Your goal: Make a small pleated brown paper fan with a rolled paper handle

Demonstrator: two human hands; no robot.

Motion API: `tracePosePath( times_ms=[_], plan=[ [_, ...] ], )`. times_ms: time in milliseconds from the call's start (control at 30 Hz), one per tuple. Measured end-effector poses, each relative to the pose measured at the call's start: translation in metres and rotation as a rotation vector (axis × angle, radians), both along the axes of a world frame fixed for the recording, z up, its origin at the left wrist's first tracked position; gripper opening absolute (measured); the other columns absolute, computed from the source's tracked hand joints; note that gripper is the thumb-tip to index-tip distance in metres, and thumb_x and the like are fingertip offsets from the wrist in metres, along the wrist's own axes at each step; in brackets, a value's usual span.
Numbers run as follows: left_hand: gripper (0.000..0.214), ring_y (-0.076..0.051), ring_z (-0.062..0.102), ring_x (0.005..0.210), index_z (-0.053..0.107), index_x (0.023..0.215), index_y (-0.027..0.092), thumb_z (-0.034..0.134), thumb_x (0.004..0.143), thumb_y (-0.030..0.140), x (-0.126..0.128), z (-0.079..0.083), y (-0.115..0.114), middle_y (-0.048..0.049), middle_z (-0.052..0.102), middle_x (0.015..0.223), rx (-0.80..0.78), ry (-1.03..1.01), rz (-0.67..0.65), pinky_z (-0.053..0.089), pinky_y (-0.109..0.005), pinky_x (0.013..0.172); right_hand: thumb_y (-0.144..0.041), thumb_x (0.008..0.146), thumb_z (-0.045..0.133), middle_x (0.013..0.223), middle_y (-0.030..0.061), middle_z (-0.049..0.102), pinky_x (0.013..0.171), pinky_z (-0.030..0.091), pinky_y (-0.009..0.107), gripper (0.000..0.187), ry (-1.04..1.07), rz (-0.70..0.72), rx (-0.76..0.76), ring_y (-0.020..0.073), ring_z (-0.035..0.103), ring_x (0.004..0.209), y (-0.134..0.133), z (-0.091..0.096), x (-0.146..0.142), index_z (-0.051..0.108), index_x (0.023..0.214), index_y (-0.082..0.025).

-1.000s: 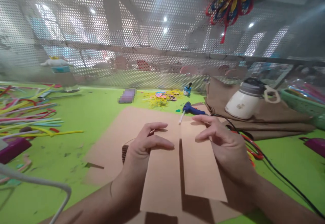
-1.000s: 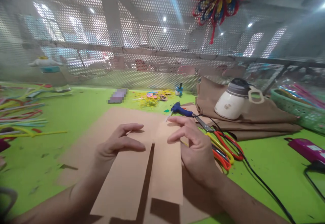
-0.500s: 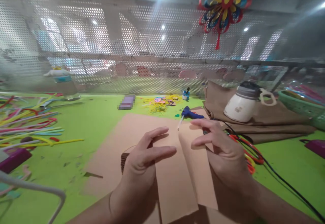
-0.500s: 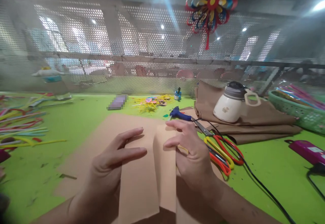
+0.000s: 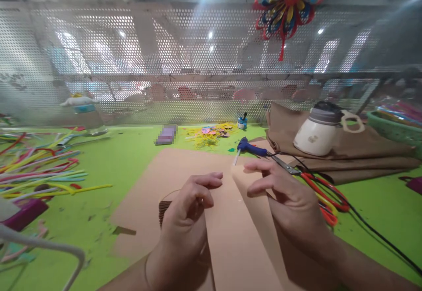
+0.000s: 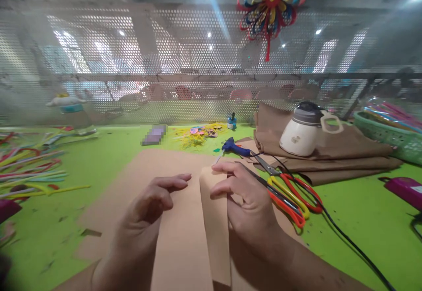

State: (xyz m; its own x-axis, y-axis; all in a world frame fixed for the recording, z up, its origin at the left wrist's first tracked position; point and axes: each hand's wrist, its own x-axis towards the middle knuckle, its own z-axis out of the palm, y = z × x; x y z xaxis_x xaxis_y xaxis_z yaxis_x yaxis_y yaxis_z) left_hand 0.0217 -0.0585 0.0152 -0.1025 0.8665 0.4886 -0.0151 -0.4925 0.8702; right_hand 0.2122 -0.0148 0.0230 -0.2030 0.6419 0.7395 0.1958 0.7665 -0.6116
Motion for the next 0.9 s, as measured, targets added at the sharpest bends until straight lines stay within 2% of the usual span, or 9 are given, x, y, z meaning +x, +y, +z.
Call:
tracePosePath(
  times_ms=[133, 267, 467, 633, 900],
  plan=[
    [0.023, -0.025, 0.056, 0.116, 0.053, 0.067, 0.022, 0.069, 0.08, 0.012, -0.0037, -0.0061, 0.0003, -0.0041, 0.062, 0.107, -0.013, 0.065, 0.02, 0.044, -0.04, 0.099, -0.003, 0.082, 0.063, 0.108, 0.0074, 0.067, 0.084, 0.05, 0.031, 0.022, 0.027, 0.03, 0.001, 0.0216, 0.065, 0.105, 0.0002, -0.0009, -0.0013, 0.069, 0.078, -0.023],
    [0.024, -0.026, 0.057, 0.117, 0.055, 0.065, 0.022, 0.069, 0.08, 0.01, -0.0061, -0.0057, -0.0015, -0.0052, 0.062, 0.106, 0.011, 0.152, 0.028, 0.044, -0.041, 0.099, 0.0, 0.081, 0.061, 0.11, 0.0066, 0.066, 0.088, 0.049, 0.031, 0.025, 0.02, 0.017, 0.014, 0.0206, 0.064, 0.107, 0.0015, -0.0027, -0.0007, 0.068, 0.079, -0.024],
    [0.024, -0.026, 0.058, 0.117, 0.054, 0.067, 0.022, 0.067, 0.081, 0.007, -0.0059, -0.0044, 0.0001, -0.0051, 0.063, 0.106, 0.087, 0.194, 0.037, 0.047, -0.041, 0.097, 0.001, 0.082, 0.057, 0.112, 0.0074, 0.064, 0.089, 0.049, 0.033, 0.026, 0.002, 0.005, 0.013, 0.021, 0.062, 0.11, 0.0046, -0.0058, 0.0007, 0.067, 0.082, -0.023],
    [0.023, -0.024, 0.06, 0.114, 0.052, 0.073, 0.022, 0.057, 0.085, 0.004, -0.0042, -0.008, 0.0015, -0.0039, 0.062, 0.106, 0.215, 0.213, 0.072, 0.049, -0.041, 0.095, 0.0, 0.083, 0.054, 0.112, 0.0083, 0.065, 0.089, 0.05, 0.032, 0.026, -0.063, -0.008, 0.079, 0.0204, 0.063, 0.109, 0.0058, -0.0057, -0.0008, 0.067, 0.087, -0.022],
    [0.027, -0.022, 0.058, 0.118, 0.052, 0.078, 0.022, 0.055, 0.084, -0.004, -0.0103, -0.0118, 0.0046, -0.0029, 0.059, 0.11, 0.291, 0.294, 0.092, 0.05, -0.037, 0.093, 0.001, 0.082, 0.054, 0.109, 0.0064, 0.065, 0.092, 0.051, 0.027, 0.037, -0.181, 0.156, 0.001, 0.0167, 0.062, 0.106, 0.0005, -0.0049, -0.0032, 0.064, 0.109, -0.022]
  ],
)
